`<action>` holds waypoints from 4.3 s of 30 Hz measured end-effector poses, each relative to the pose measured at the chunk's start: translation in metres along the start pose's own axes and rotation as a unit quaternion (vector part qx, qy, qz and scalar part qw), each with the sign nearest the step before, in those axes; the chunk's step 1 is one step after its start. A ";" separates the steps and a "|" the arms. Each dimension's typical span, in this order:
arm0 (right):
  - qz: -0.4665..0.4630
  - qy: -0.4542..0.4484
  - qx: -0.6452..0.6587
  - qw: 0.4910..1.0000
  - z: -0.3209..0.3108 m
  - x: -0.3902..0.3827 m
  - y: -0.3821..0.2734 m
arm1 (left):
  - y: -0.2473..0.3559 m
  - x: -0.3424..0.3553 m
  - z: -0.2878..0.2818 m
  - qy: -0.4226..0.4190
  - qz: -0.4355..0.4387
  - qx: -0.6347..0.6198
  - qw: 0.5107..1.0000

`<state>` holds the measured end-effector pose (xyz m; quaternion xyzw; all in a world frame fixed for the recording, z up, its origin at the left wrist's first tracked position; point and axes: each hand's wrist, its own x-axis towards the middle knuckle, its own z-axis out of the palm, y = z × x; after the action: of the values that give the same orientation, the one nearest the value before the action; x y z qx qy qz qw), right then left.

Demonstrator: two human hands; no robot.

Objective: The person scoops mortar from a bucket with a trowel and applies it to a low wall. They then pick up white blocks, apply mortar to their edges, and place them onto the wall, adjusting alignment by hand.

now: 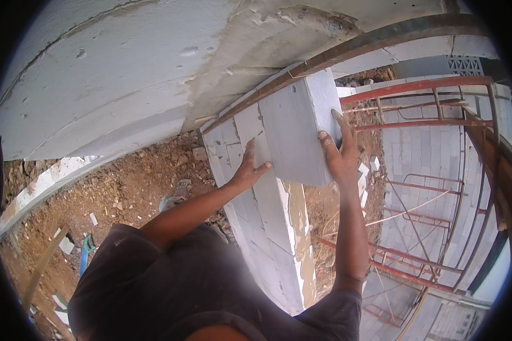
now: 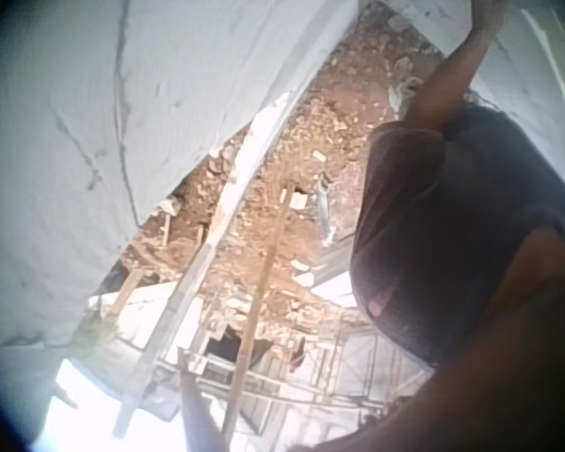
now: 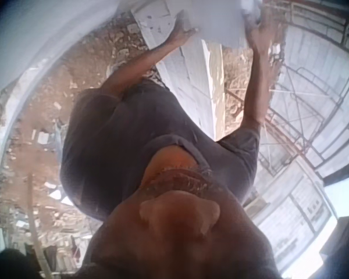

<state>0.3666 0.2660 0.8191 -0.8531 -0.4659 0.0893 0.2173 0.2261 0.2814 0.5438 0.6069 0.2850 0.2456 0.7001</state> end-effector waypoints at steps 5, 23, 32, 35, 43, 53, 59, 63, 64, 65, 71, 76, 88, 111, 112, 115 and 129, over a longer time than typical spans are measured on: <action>0.001 0.015 -0.035 0.999 0.003 0.000 0.009 | 0.005 0.001 0.029 0.005 -0.025 -0.028 0.999; 0.023 0.026 -0.045 0.998 -0.002 -0.006 0.002 | 0.002 0.000 0.035 0.002 -0.038 -0.025 0.999; -0.074 0.055 0.384 0.919 -0.031 -0.180 -0.023 | 0.151 0.022 -0.067 0.114 0.304 0.150 0.934; 0.094 -0.053 0.344 0.933 0.022 -0.217 0.009 | 0.250 0.057 -0.065 0.014 0.433 0.227 0.872; 0.232 0.423 0.557 0.677 0.096 -0.145 0.133 | 0.281 0.158 -0.031 -0.282 0.307 0.618 0.667; 0.078 0.335 0.651 0.677 0.168 -0.048 0.128 | 0.279 0.152 -0.022 -0.303 0.268 0.651 0.642; 0.086 0.429 0.558 0.705 0.144 -0.052 0.102 | 0.278 0.152 -0.024 -0.297 0.272 0.659 0.636; 0.092 0.355 0.617 0.696 0.147 -0.050 0.110 | 0.281 0.151 -0.023 -0.298 0.264 0.655 0.642; 0.121 0.363 0.600 0.703 0.147 -0.049 0.112 | 0.282 0.152 -0.024 -0.298 0.268 0.653 0.643; 0.127 0.401 0.585 0.694 0.146 -0.052 0.116 | 0.282 0.153 -0.024 -0.298 0.272 0.651 0.643; 0.072 0.380 0.590 0.709 0.134 -0.051 0.091 | 0.286 0.150 -0.021 -0.298 0.261 0.670 0.628; 0.244 0.373 0.443 0.778 0.136 -0.097 0.083 | 0.281 0.153 -0.029 -0.300 0.266 0.657 0.638; -0.261 0.195 0.585 0.743 -0.088 -0.039 -0.015 | 0.278 0.151 -0.027 -0.277 0.277 0.662 0.639; 0.262 -0.222 0.008 0.939 0.031 -0.164 0.026 | 0.274 0.154 -0.020 -0.285 0.299 0.643 0.645; 0.256 -0.115 -0.035 0.959 0.057 -0.167 0.051 | 0.274 0.153 -0.017 -0.292 0.297 0.642 0.644; 0.218 0.097 -0.107 0.965 0.111 -0.151 0.097 | 0.271 0.157 -0.026 -0.284 0.297 0.636 0.653; 0.213 0.094 -0.107 0.967 0.159 -0.119 0.106 | 0.275 0.152 -0.026 -0.281 0.299 0.633 0.656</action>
<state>0.3248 0.1628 0.6240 -0.9555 -0.2577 0.0029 0.1435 0.3174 0.4444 0.7977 0.9958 -0.0362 0.0195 0.0814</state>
